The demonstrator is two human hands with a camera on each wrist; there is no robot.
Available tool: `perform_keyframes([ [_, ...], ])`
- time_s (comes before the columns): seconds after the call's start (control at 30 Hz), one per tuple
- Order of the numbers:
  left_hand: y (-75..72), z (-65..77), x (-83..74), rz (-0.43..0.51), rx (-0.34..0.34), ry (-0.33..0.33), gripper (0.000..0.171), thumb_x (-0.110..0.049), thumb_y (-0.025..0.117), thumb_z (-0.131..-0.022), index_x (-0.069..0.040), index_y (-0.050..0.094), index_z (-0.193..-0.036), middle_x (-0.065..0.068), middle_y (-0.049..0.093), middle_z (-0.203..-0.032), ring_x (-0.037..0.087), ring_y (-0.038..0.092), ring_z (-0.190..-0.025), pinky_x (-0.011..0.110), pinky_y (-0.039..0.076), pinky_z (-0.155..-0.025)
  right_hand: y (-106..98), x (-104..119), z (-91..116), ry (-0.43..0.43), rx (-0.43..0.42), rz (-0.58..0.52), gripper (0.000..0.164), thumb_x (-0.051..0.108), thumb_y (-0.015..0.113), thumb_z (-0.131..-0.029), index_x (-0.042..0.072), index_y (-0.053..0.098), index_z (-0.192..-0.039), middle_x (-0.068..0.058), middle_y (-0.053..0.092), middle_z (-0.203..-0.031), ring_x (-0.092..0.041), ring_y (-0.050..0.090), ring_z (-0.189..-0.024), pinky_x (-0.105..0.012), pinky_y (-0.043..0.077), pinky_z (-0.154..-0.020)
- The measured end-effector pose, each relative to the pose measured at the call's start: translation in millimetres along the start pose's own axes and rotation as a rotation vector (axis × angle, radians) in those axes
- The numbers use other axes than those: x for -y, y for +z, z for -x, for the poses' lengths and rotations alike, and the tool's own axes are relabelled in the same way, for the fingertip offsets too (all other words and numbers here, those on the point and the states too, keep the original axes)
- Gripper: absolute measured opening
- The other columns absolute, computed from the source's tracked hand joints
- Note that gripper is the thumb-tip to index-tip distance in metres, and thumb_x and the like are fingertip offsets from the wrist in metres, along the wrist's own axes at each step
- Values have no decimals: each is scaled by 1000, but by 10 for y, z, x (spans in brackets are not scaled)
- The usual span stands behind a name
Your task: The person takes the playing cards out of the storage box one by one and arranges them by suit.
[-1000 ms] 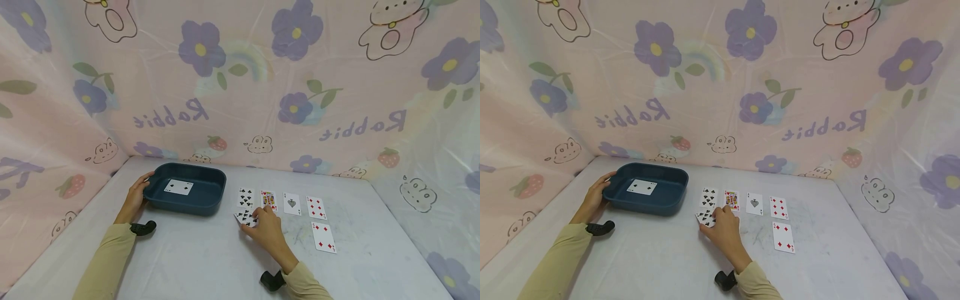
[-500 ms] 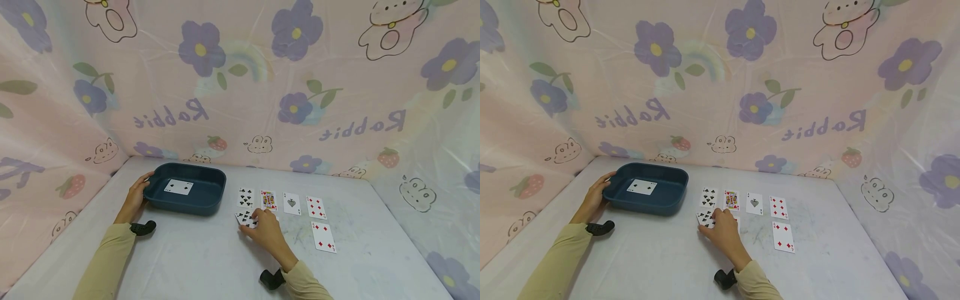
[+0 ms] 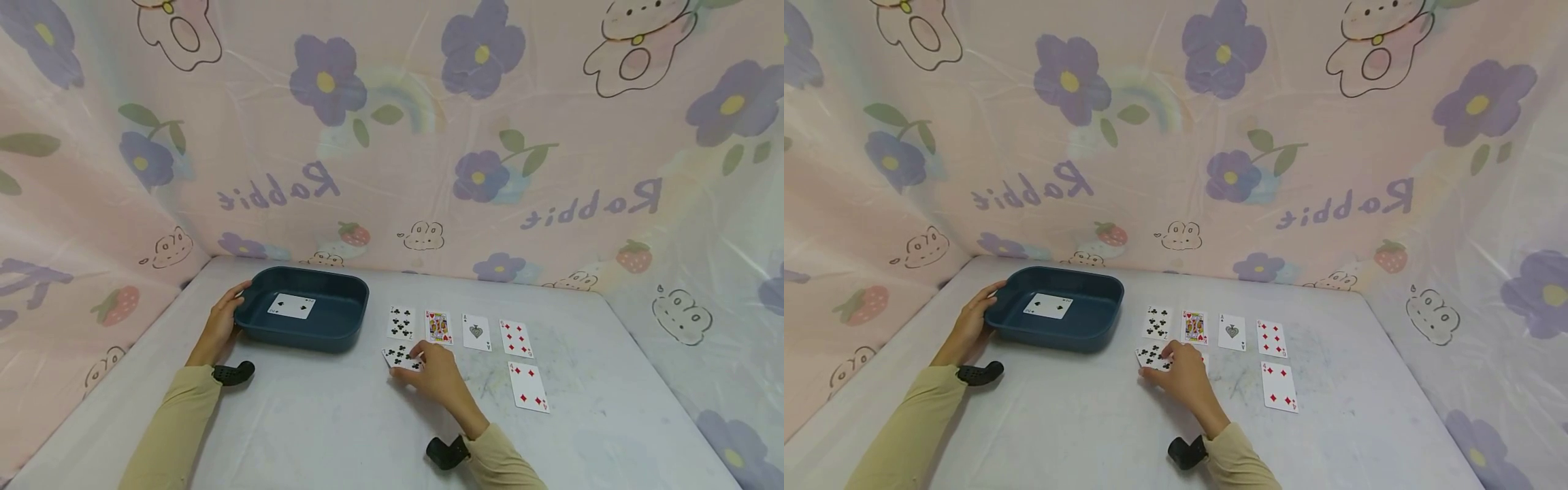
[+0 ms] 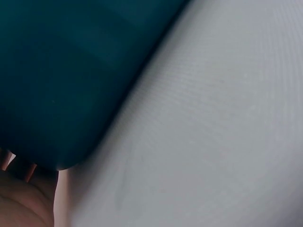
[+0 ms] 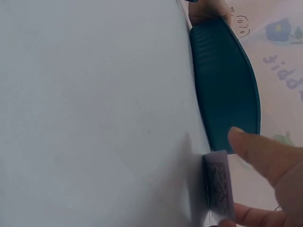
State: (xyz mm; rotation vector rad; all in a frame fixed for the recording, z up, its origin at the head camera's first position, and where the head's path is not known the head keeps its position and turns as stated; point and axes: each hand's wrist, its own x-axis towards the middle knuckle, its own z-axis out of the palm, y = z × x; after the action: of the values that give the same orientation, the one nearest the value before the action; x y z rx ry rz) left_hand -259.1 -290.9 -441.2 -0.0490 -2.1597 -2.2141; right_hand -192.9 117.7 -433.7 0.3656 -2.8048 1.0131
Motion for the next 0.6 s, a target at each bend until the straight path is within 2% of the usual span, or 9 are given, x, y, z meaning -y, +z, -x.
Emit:
perform_keyframes([
  [0.07,-1,1,1,-10,0,-2,47,-23,23,-108,-16,25,-155,14,6,-160,34,17,-140,35,31,-105,-5,-11,-5,16,12,-22,36,32,83,-73,6,64,-88,-6,62,-81,-20,55,-75,-35,45,-64],
  [0.17,0,-1,5,3,-3,-1,47,-22,23,-108,-15,25,-155,15,7,-159,35,18,-139,30,35,-100,-12,-26,-5,43,26,-68,22,23,77,-78,8,64,-87,-1,59,-77,-17,52,-71,-33,43,-61],
  [0.3,-1,-4,14,10,-5,2,47,-21,24,-108,-14,26,-154,16,8,-159,36,19,-138,25,38,-95,-27,-39,3,57,32,-143,7,11,68,-79,9,66,-85,1,58,-71,-14,52,-66,-31,43,-57],
  [0.6,-8,-10,24,26,-5,7,47,-20,24,-108,-13,26,-154,16,8,-159,35,20,-137,25,39,-93,-41,-68,17,86,50,-249,11,3,62,-75,6,68,-84,3,62,-66,-10,53,-51,-28,43,-47],
])
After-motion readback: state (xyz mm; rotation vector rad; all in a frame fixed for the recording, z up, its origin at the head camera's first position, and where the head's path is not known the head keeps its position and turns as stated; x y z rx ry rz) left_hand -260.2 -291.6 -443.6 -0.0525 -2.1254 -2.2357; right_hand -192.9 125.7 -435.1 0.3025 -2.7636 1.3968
